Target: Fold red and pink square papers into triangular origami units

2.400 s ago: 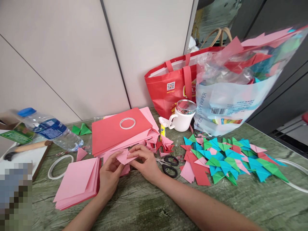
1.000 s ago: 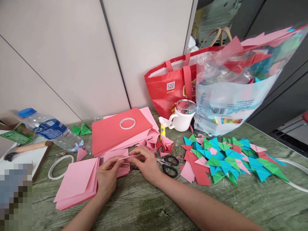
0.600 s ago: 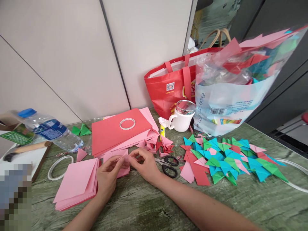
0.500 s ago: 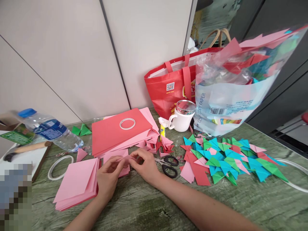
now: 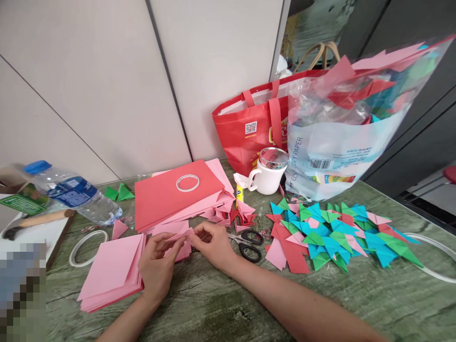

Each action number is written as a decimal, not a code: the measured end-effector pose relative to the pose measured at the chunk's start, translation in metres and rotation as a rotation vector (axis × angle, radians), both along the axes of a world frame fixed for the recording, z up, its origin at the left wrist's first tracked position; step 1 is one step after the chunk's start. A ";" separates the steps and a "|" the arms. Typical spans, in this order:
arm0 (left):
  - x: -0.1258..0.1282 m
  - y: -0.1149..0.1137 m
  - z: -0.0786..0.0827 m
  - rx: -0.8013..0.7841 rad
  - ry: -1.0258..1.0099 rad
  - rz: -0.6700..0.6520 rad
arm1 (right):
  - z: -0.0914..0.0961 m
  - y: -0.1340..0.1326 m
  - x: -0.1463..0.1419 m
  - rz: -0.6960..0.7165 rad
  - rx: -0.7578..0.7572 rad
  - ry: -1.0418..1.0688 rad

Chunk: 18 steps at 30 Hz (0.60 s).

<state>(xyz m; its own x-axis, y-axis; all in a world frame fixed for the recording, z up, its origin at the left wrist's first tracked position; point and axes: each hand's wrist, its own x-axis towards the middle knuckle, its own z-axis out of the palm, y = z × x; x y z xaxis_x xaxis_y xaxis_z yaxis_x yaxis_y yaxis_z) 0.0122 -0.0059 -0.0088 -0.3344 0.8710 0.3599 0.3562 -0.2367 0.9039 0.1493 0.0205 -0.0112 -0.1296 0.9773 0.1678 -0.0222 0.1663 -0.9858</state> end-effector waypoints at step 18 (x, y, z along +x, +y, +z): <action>0.001 0.003 0.004 0.070 0.004 -0.182 | 0.001 0.002 0.001 0.045 -0.183 0.205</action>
